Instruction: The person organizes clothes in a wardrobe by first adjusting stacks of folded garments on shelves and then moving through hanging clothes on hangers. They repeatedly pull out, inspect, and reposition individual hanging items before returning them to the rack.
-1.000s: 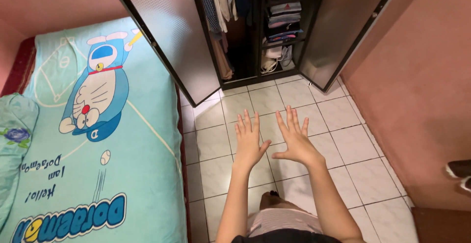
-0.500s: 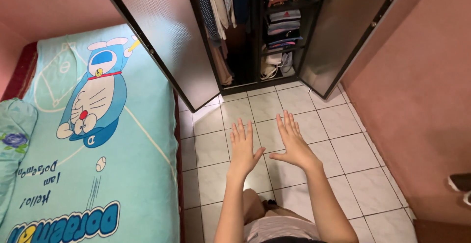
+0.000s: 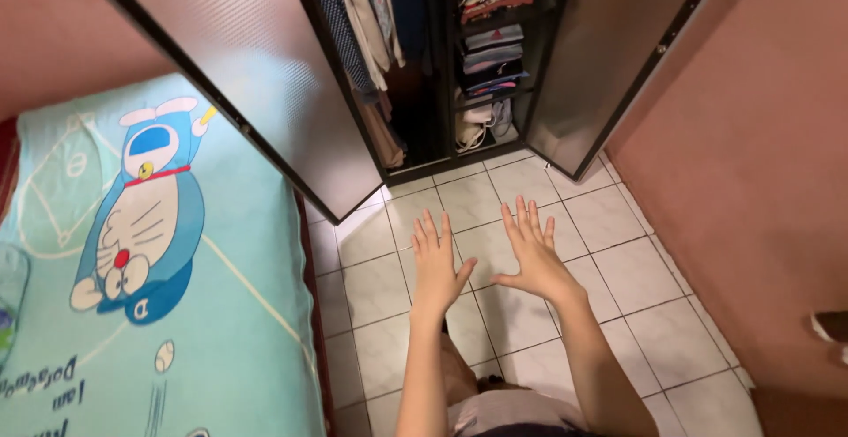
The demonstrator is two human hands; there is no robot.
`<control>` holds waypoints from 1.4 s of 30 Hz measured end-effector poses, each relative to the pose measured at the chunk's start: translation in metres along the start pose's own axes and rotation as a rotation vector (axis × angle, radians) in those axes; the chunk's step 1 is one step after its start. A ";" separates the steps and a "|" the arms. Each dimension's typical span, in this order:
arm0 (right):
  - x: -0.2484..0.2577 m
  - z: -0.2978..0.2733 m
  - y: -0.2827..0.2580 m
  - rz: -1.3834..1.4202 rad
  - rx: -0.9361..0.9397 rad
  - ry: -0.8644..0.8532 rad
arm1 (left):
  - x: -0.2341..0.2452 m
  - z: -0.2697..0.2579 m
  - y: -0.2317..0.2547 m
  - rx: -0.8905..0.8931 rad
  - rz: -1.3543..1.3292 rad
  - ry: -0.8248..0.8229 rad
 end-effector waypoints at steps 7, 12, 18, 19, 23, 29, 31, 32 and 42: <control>0.000 0.083 -0.009 0.014 0.004 0.063 | 0.016 0.087 -0.020 -0.016 -0.041 0.031; 0.000 0.136 -0.020 0.008 0.005 0.070 | 0.027 0.143 -0.037 -0.031 -0.035 0.038; -0.007 0.193 -0.032 0.051 -0.016 0.100 | 0.032 0.199 -0.065 -0.081 -0.002 0.029; -0.008 0.202 -0.034 0.041 -0.024 0.110 | 0.031 0.208 -0.071 -0.088 0.016 0.032; -0.016 0.230 -0.033 0.025 -0.090 0.166 | 0.035 0.239 -0.078 -0.109 0.059 0.005; 0.000 0.271 -0.025 0.038 -0.112 0.224 | 0.024 0.287 -0.084 -0.160 0.056 0.039; 0.003 0.288 -0.014 0.039 -0.103 0.237 | 0.025 0.303 -0.077 -0.162 0.055 0.051; 0.005 0.298 -0.007 0.040 -0.096 0.246 | 0.025 0.312 -0.073 -0.161 0.053 0.062; 0.054 0.419 0.072 0.060 0.075 0.182 | -0.043 0.419 -0.027 -0.104 0.040 0.122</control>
Point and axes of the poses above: each hand's wrist, its own z-axis towards the middle knuckle, its own x-axis out of the back of the hand, y = z × x, the point moved 2 cm from there along z, towards the middle knuckle, and after that the axes turned 13 degrees about y, right-handed, at the moved point
